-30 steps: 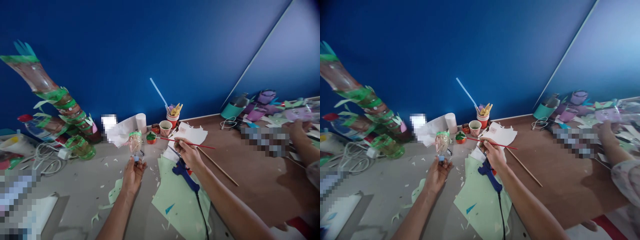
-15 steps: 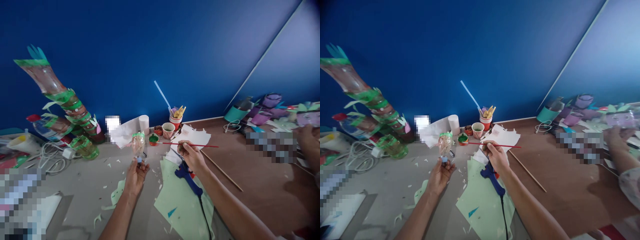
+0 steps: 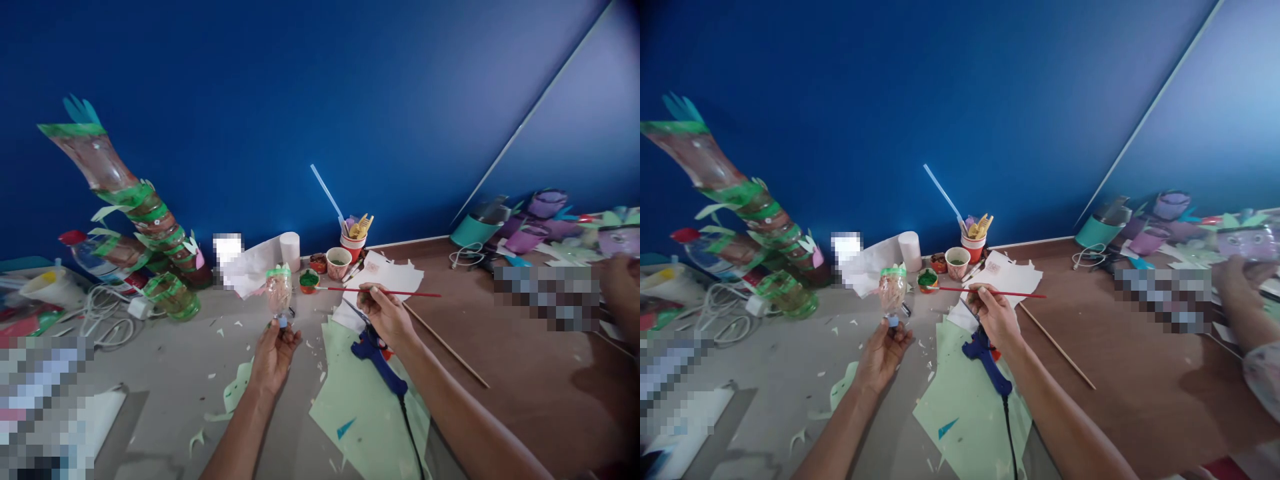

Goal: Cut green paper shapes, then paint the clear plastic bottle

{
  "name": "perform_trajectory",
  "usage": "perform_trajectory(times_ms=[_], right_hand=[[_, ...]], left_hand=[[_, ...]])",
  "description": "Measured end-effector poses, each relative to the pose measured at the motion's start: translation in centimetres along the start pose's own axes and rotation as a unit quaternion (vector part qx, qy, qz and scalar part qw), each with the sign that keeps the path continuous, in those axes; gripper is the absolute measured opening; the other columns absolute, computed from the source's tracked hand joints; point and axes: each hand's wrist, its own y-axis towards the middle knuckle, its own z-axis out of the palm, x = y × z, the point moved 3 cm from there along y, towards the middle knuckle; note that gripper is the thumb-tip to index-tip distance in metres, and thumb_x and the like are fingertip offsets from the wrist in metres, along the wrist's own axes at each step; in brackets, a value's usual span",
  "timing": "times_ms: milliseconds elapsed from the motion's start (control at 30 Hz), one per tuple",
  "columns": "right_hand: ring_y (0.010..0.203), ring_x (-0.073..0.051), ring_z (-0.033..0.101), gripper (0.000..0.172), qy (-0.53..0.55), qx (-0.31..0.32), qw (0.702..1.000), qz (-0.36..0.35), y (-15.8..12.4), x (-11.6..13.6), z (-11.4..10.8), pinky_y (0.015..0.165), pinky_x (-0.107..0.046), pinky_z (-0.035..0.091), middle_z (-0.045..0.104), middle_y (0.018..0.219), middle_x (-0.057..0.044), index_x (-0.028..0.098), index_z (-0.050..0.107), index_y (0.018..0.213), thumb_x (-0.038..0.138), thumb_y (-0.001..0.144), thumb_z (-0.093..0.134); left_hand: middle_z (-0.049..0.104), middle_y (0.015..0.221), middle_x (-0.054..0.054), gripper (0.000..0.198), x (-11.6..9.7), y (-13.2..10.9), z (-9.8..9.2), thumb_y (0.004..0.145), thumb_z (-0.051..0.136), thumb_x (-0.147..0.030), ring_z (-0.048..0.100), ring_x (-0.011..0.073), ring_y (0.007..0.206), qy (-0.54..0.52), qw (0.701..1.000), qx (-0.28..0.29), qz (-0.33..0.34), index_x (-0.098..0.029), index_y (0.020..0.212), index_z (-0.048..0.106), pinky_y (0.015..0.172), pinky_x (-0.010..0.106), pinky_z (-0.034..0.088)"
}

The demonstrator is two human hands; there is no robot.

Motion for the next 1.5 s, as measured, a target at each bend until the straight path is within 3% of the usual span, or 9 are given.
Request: perform_trajectory(times_ms=[433,733,1100,1300,1500], right_hand=[[0.056,-0.011,0.050,0.021,-0.137,-0.035,0.988,-0.067,0.2,0.8,0.8,0.053,-0.027,0.039,0.065,0.074,-0.003,0.019,0.068,0.092,0.037,0.082,0.063],[0.048,-0.013,0.047,0.016,-0.328,0.009,0.939,-0.101,2.8,0.7,3.1,0.047,-0.026,0.036,0.061,0.060,0.000,0.019,0.067,0.088,0.030,0.081,0.058],[0.064,-0.021,0.056,0.021,-0.447,0.064,0.882,-0.136,4.8,0.4,6.2,0.060,-0.030,0.042,0.056,0.054,0.000,0.022,0.070,0.083,0.025,0.083,0.050],[0.071,-0.021,0.060,0.020,-0.486,0.095,0.858,-0.137,6.1,-0.5,7.1,0.067,-0.031,0.045,0.068,0.072,-0.004,0.022,0.069,0.081,0.020,0.084,0.049],[0.072,-0.020,0.061,0.021,-0.528,0.129,0.830,-0.124,6.3,-0.6,7.3,0.073,-0.031,0.047,0.069,0.074,-0.006,0.018,0.068,0.080,0.015,0.083,0.048]], left_hand=[[0.065,0.061,0.000,0.024,-0.1,-0.1,0.4,0.061,0.084,-0.028,0.056,0.0091,0.053,-0.001,1.000,0.006,-0.005,-0.014,0.066,0.065,0.067,0.032,0.057],[0.065,0.062,-0.001,0.028,0.1,0.1,0.1,0.055,0.087,-0.028,0.057,0.0108,0.057,-0.019,1.000,-0.006,-0.011,-0.017,0.062,0.062,0.069,0.033,0.055],[0.063,0.061,0.000,0.032,-0.1,0.1,0.3,0.054,0.088,-0.031,0.056,0.0100,0.056,-0.012,1.000,-0.005,-0.008,-0.015,0.060,0.062,0.068,0.033,0.056],[0.063,0.061,0.000,0.032,-0.2,0.3,0.1,0.053,0.088,-0.032,0.056,0.0096,0.056,-0.012,1.000,-0.014,-0.004,-0.014,0.060,0.062,0.068,0.032,0.057],[0.064,0.060,0.001,0.033,-0.3,0.3,0.2,0.050,0.089,-0.031,0.058,0.0111,0.057,-0.018,0.999,-0.023,-0.017,-0.014,0.059,0.062,0.068,0.033,0.057]])
